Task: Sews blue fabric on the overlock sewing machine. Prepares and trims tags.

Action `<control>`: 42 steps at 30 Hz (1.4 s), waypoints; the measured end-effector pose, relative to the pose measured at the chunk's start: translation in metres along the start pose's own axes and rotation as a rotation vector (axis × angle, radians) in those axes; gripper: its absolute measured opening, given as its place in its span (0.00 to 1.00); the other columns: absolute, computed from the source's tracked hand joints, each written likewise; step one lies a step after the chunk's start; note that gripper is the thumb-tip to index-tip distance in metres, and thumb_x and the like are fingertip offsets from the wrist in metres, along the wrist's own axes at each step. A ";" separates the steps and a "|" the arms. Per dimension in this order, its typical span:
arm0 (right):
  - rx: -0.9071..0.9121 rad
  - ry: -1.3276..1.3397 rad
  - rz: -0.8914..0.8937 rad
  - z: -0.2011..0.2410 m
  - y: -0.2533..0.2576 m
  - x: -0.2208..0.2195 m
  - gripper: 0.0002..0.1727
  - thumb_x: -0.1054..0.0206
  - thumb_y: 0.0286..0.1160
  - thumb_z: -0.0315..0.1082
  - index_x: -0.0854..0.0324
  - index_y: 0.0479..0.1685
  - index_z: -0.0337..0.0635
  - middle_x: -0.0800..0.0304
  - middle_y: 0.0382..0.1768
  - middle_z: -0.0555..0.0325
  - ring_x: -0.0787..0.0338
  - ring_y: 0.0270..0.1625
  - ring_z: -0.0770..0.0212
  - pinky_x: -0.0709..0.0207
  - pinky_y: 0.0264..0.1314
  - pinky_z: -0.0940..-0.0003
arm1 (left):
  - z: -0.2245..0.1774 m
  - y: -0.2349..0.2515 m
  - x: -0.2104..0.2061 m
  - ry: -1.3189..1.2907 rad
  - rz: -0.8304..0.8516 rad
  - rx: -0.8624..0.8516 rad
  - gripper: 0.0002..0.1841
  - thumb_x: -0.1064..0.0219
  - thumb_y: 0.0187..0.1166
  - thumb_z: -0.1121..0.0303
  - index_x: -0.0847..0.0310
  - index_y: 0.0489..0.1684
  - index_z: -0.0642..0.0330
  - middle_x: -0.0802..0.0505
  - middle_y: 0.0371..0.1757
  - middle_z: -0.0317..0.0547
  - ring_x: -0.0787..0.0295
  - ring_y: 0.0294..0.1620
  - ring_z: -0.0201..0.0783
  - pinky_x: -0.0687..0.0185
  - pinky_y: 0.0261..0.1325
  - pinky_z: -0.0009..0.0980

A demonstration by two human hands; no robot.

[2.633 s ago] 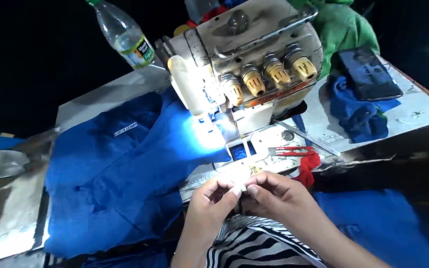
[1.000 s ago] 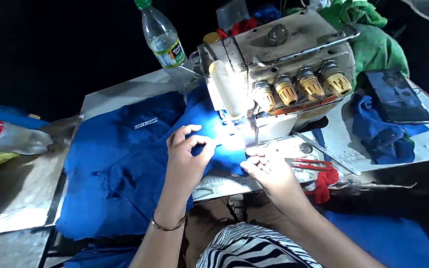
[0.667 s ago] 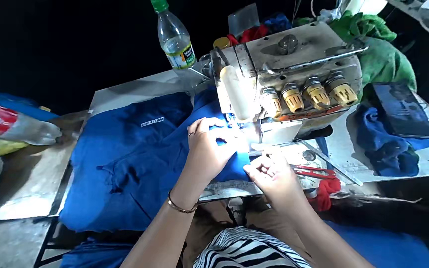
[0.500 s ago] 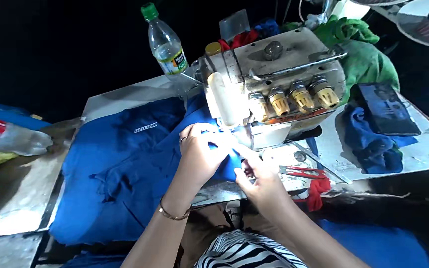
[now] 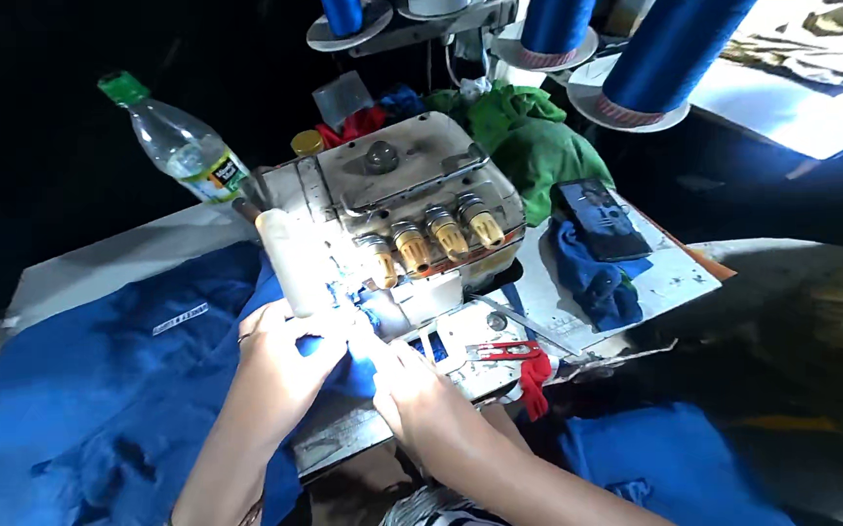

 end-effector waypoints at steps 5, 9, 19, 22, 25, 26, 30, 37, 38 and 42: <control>0.073 -0.074 -0.125 -0.006 -0.001 -0.011 0.18 0.35 0.77 0.33 0.15 0.64 0.38 0.12 0.48 0.48 0.07 0.44 0.55 0.11 0.42 0.63 | -0.008 -0.002 0.004 0.038 0.030 0.018 0.12 0.23 0.73 0.59 0.06 0.45 0.55 0.10 0.60 0.49 0.23 0.71 0.54 0.31 0.71 0.56; 0.063 -0.064 -0.124 -0.008 0.000 -0.013 0.25 0.35 0.75 0.32 0.20 0.73 0.38 0.11 0.53 0.45 0.06 0.50 0.52 0.11 0.48 0.59 | -0.013 -0.002 0.006 0.027 0.029 -0.017 0.09 0.23 0.72 0.60 0.06 0.42 0.53 0.08 0.56 0.44 0.21 0.68 0.51 0.31 0.70 0.55; 0.063 0.031 -0.182 -0.011 -0.003 -0.011 0.26 0.38 0.76 0.32 0.22 0.76 0.37 0.12 0.46 0.48 0.08 0.40 0.55 0.13 0.42 0.62 | -0.037 -0.003 0.017 -0.048 0.073 0.048 0.11 0.25 0.76 0.65 0.10 0.48 0.62 0.10 0.58 0.52 0.23 0.69 0.55 0.37 0.72 0.57; 0.019 0.123 -0.224 -0.014 -0.010 -0.013 0.27 0.40 0.80 0.35 0.27 0.78 0.36 0.11 0.47 0.51 0.10 0.35 0.62 0.13 0.38 0.66 | -0.016 0.010 0.008 -0.037 0.123 0.066 0.09 0.23 0.72 0.61 0.06 0.41 0.55 0.10 0.58 0.46 0.24 0.70 0.51 0.37 0.72 0.59; -0.020 0.161 -0.211 -0.015 -0.013 -0.014 0.31 0.41 0.81 0.35 0.34 0.85 0.39 0.10 0.52 0.51 0.09 0.35 0.65 0.13 0.37 0.67 | -0.014 0.018 0.011 -0.007 0.203 0.078 0.10 0.23 0.73 0.58 0.04 0.42 0.52 0.10 0.59 0.45 0.25 0.72 0.51 0.36 0.72 0.60; -0.024 0.172 -0.203 -0.015 -0.013 -0.014 0.31 0.41 0.81 0.35 0.34 0.85 0.39 0.10 0.53 0.51 0.10 0.36 0.66 0.14 0.38 0.68 | -0.016 0.019 0.013 -0.006 0.216 0.078 0.10 0.23 0.73 0.58 0.04 0.42 0.52 0.10 0.57 0.44 0.24 0.70 0.49 0.35 0.71 0.59; -0.013 0.189 -0.221 -0.015 -0.012 -0.014 0.31 0.41 0.81 0.35 0.34 0.85 0.39 0.10 0.52 0.53 0.10 0.38 0.68 0.14 0.41 0.71 | -0.020 0.023 0.015 -0.029 0.207 0.049 0.08 0.24 0.74 0.60 0.08 0.33 0.54 0.08 0.43 0.39 0.18 0.55 0.39 0.32 0.64 0.49; -0.002 0.208 -0.241 -0.017 -0.013 -0.014 0.29 0.40 0.80 0.35 0.31 0.82 0.39 0.11 0.44 0.57 0.12 0.38 0.70 0.16 0.42 0.76 | -0.018 0.028 0.016 -0.017 0.231 0.008 0.07 0.25 0.75 0.63 0.08 0.33 0.54 0.08 0.41 0.41 0.16 0.53 0.40 0.32 0.62 0.50; 0.000 0.215 -0.242 -0.017 -0.013 -0.013 0.29 0.40 0.81 0.35 0.31 0.83 0.39 0.11 0.44 0.57 0.12 0.38 0.70 0.16 0.42 0.76 | -0.018 0.029 0.017 0.005 0.245 -0.005 0.08 0.27 0.76 0.61 0.07 0.36 0.54 0.08 0.45 0.42 0.17 0.57 0.41 0.34 0.68 0.51; -0.013 0.227 -0.225 -0.017 -0.012 -0.013 0.30 0.41 0.81 0.35 0.33 0.85 0.42 0.11 0.45 0.57 0.13 0.38 0.70 0.16 0.42 0.75 | -0.018 0.033 0.018 0.050 0.237 -0.039 0.07 0.25 0.75 0.63 0.07 0.32 0.55 0.09 0.43 0.44 0.18 0.57 0.43 0.35 0.68 0.52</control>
Point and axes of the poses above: each hand's wrist, its own y-axis towards the middle knuckle, its own x-axis out of the back of the hand, z = x × y, the point moved 3 cm from there along y, towards the middle knuckle
